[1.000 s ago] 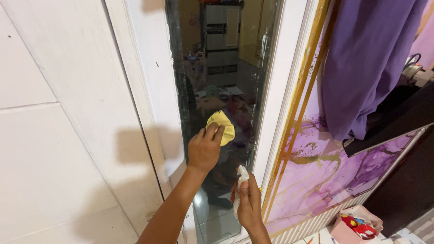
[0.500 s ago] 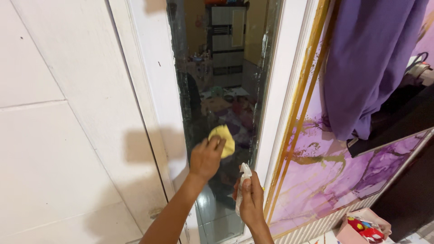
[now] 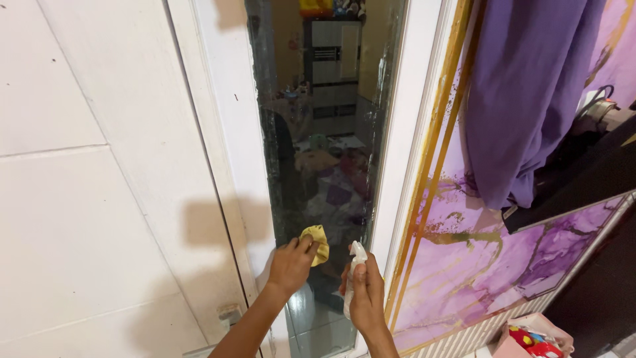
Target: The person repeatedly sprays a cleaning solution onto a vertical mirrored surface and wipes it with a yellow cloth. The person moves the cloth in vertical and circular motions across the mirror, periodically reapplying spray to maintain coverage.
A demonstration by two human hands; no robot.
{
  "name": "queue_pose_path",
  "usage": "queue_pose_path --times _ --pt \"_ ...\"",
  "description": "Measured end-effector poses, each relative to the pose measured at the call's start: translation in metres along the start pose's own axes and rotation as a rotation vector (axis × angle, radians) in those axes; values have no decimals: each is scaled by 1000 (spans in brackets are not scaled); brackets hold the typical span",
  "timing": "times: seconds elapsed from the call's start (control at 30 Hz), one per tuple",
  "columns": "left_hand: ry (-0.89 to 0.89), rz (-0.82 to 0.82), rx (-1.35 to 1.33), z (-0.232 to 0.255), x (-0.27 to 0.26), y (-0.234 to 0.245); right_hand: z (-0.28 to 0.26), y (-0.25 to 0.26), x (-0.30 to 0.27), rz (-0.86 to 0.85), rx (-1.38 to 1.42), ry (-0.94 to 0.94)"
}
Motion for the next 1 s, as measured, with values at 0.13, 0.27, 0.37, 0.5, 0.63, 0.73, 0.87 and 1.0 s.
queue_pose_path --times 0.13,0.27,0.37,0.5,0.63,0.73,0.87,1.0 --pt "23 87 39 -18 32 34 -2 -4 -1 -24 27 33" --pt "95 320 75 -39 82 103 -3 -1 -4 -16 12 25" --pt "69 314 82 -34 94 116 -6 1 -6 -10 10 27" --pt "75 201 64 -25 61 70 -10 3 -9 4 14 23" --pt "34 -75 26 -3 7 4 -16 5 -15 -3 23 36" --pt "55 -68 51 -9 9 3 -19 4 -16 -10 45 36" --pt "70 185 107 -27 57 66 -23 3 -16 -1 5 26" --pt "75 318 143 -35 94 121 -21 6 -19 -7 -3 14"
Point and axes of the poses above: each hand's wrist, its own x-axis towards the middle knuckle, its own y-axis out of the back of the hand, z = x × y, the point moved 9 cm from there along x, towards the middle knuckle, and after that the axes turned 11 degrees about -y, right-handed, at the moved point
